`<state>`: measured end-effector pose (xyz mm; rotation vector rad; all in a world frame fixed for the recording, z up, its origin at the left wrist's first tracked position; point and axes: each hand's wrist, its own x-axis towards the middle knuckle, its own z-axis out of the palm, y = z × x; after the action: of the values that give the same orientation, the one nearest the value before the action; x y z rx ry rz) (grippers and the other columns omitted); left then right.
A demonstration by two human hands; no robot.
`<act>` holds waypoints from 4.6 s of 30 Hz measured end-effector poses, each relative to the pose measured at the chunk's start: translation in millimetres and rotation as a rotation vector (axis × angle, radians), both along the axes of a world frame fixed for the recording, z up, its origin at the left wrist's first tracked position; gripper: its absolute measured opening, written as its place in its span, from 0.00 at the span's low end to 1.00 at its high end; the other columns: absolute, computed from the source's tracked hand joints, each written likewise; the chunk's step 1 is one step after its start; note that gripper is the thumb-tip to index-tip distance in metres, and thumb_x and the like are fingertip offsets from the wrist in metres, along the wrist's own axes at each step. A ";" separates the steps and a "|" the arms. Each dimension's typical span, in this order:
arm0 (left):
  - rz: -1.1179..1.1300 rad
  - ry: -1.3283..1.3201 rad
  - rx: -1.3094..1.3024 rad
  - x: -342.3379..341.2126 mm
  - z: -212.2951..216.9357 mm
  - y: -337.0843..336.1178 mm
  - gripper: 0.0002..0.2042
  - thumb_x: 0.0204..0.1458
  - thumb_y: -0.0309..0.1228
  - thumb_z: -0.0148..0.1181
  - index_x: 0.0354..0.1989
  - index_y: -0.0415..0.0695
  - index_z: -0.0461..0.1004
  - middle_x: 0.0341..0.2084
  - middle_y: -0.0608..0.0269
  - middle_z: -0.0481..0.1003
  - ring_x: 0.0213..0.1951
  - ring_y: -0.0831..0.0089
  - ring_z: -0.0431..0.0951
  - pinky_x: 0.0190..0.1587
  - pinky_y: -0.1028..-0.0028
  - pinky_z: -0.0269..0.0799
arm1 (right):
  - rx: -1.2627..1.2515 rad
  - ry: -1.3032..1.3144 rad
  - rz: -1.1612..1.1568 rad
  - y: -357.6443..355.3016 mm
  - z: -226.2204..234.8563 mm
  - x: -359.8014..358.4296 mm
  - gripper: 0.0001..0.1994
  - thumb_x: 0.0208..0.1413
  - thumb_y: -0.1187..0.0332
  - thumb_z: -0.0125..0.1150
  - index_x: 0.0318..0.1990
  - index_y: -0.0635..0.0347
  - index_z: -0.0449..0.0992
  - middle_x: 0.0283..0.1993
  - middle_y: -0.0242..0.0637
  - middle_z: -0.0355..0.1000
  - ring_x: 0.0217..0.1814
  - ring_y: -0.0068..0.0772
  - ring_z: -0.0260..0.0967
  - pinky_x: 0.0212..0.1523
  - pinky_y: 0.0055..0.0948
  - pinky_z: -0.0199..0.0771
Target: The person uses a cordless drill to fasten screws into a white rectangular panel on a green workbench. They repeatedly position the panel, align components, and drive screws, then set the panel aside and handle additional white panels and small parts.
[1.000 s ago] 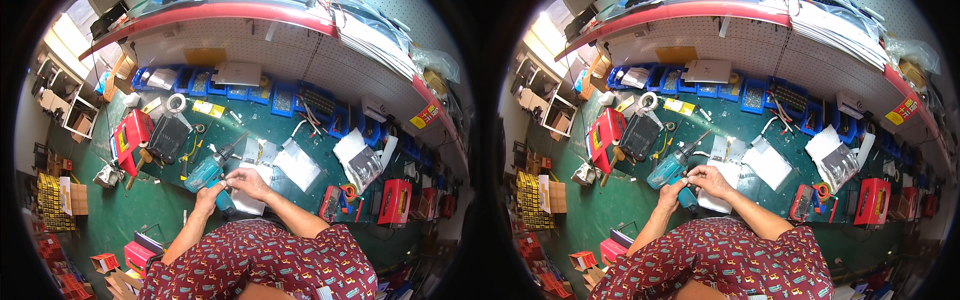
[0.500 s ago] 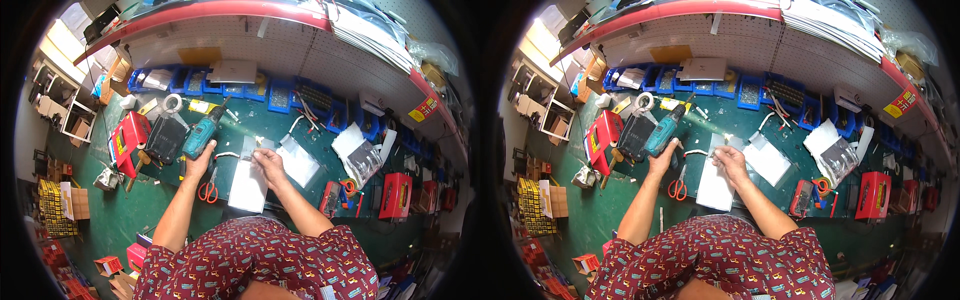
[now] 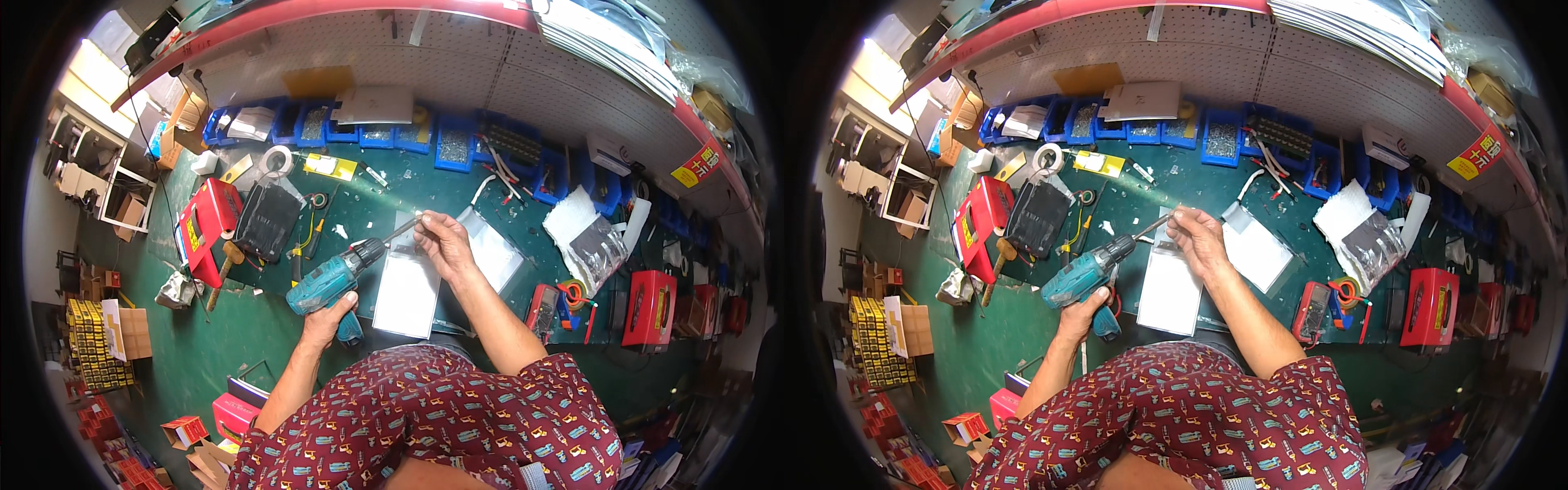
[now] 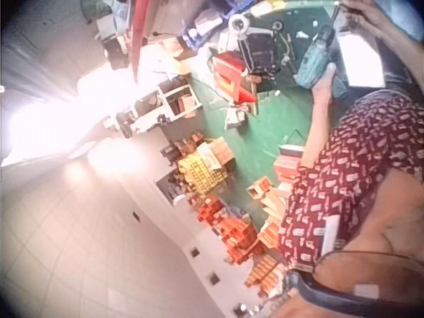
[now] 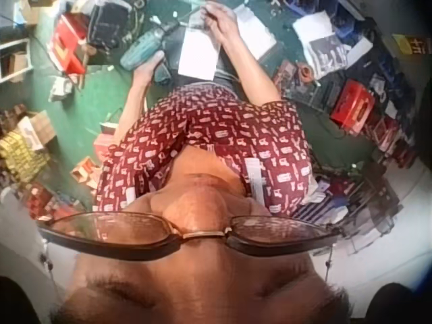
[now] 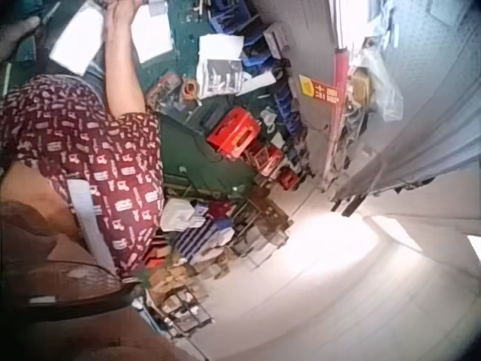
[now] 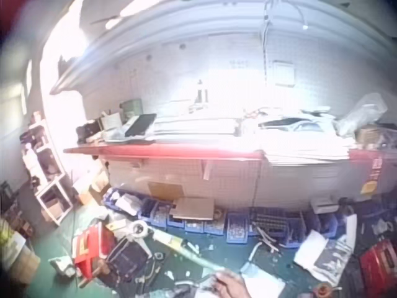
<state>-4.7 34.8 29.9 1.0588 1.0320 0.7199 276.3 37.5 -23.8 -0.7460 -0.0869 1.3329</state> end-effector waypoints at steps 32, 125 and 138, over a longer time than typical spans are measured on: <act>-0.139 0.141 0.035 -31.9 10.0 -11.6 0.17 0.53 0.37 0.72 0.49 0.45 0.78 0.41 0.68 0.78 0.43 0.76 0.77 0.49 0.72 0.74 | -0.081 -0.168 0.251 -22.8 8.2 8.0 0.04 0.58 0.76 0.65 0.38 0.66 0.77 0.36 0.40 0.79 0.36 0.31 0.80 0.40 0.28 0.85; -0.776 1.287 0.410 155.3 -0.8 -4.2 0.19 0.44 0.35 0.68 0.45 0.41 0.75 0.35 0.44 0.81 0.41 0.45 0.81 0.46 0.55 0.77 | -0.301 -1.229 0.042 -60.2 -154.5 18.7 0.20 0.45 0.78 0.67 0.48 0.55 0.74 0.45 0.45 0.68 0.52 0.50 0.66 0.51 0.42 0.69; -0.737 1.282 0.394 151.5 -4.7 -9.7 0.18 0.44 0.34 0.68 0.43 0.41 0.75 0.34 0.44 0.81 0.40 0.46 0.81 0.45 0.55 0.78 | -0.380 -1.407 0.339 -38.8 -148.9 42.2 0.12 0.46 0.72 0.67 0.41 0.55 0.81 0.41 0.43 0.77 0.48 0.48 0.74 0.50 0.43 0.73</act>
<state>146.7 25.1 25.2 2.1845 1.3966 -0.5114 318.4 -1.2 -172.6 -1.9457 -1.1340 0.8910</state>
